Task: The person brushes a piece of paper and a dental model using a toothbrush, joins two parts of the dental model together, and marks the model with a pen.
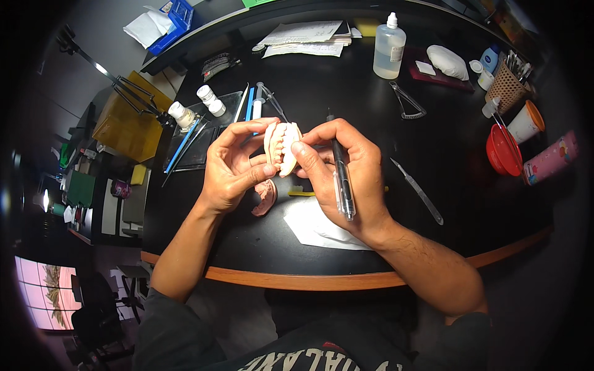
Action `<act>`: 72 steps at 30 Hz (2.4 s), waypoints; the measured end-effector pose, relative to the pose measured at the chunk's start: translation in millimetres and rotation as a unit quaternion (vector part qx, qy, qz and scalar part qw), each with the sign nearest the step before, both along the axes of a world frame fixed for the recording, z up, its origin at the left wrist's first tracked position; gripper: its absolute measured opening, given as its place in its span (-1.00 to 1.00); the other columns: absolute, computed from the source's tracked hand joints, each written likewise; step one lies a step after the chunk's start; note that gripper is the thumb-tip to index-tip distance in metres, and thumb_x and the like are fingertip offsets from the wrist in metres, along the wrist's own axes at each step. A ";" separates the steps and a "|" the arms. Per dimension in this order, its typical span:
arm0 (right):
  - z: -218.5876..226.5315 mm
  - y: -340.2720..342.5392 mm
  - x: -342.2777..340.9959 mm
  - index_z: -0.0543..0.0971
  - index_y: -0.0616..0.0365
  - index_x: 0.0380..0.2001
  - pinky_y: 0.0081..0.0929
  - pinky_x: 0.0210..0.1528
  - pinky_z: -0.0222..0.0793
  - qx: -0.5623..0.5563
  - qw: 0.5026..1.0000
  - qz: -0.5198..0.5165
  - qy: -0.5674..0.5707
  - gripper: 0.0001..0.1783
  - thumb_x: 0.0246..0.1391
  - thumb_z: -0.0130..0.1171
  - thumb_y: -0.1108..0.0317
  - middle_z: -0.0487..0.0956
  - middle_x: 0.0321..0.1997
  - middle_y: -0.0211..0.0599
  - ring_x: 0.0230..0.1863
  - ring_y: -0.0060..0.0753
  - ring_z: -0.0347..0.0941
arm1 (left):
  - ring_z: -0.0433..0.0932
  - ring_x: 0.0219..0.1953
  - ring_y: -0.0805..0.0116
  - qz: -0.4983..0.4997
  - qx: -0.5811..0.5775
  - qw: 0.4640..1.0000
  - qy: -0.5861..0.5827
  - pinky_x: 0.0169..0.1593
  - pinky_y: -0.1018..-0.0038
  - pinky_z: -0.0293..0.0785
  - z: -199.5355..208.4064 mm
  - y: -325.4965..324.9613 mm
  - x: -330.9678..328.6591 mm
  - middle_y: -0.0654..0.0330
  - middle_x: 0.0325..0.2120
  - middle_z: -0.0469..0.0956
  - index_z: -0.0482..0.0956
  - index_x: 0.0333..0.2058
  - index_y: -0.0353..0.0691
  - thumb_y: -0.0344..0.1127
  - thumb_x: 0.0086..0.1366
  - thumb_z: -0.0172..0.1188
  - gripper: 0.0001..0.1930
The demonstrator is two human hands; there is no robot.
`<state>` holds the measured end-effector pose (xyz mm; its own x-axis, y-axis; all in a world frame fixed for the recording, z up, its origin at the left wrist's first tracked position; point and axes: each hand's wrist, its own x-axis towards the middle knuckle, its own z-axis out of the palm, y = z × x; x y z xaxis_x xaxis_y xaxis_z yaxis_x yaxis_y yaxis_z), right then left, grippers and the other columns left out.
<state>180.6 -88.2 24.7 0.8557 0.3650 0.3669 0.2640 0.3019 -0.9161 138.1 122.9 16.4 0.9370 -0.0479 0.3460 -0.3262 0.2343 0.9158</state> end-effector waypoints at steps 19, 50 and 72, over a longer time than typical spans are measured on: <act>2.3 -2.8 1.2 0.56 0.31 -0.17 -0.61 -0.23 0.72 -0.013 1.000 0.014 0.013 -0.86 0.35 0.33 0.49 0.67 -0.23 -0.25 -0.25 -0.56 0.72 | 0.53 0.31 0.09 0.017 0.008 1.000 0.004 0.22 0.14 0.75 -0.6 -1.7 -2.0 -0.09 0.24 0.46 0.54 0.15 -0.38 -0.68 0.15 0.52 -0.42; 0.5 -1.6 -0.3 0.59 0.29 -0.19 -0.66 -0.26 0.65 -0.029 1.000 -0.002 0.001 -0.87 0.35 0.35 0.48 0.70 -0.28 -0.30 -0.29 -0.60 0.71 | 0.57 0.26 0.11 0.030 0.046 0.998 -0.009 0.21 0.20 0.72 0.5 1.5 -0.9 -0.09 0.23 0.48 0.55 0.13 -0.38 -0.64 0.12 0.57 -0.41; 2.5 -2.6 1.2 0.59 0.29 -0.19 -0.64 -0.24 0.68 -0.038 0.999 0.003 0.006 -0.86 0.35 0.35 0.45 0.69 -0.28 -0.29 -0.28 -0.60 0.71 | 0.58 0.26 0.09 0.024 0.033 0.999 -0.006 0.20 0.18 0.74 -1.6 0.5 1.6 -0.09 0.23 0.47 0.54 0.14 -0.39 -0.70 0.11 0.54 -0.40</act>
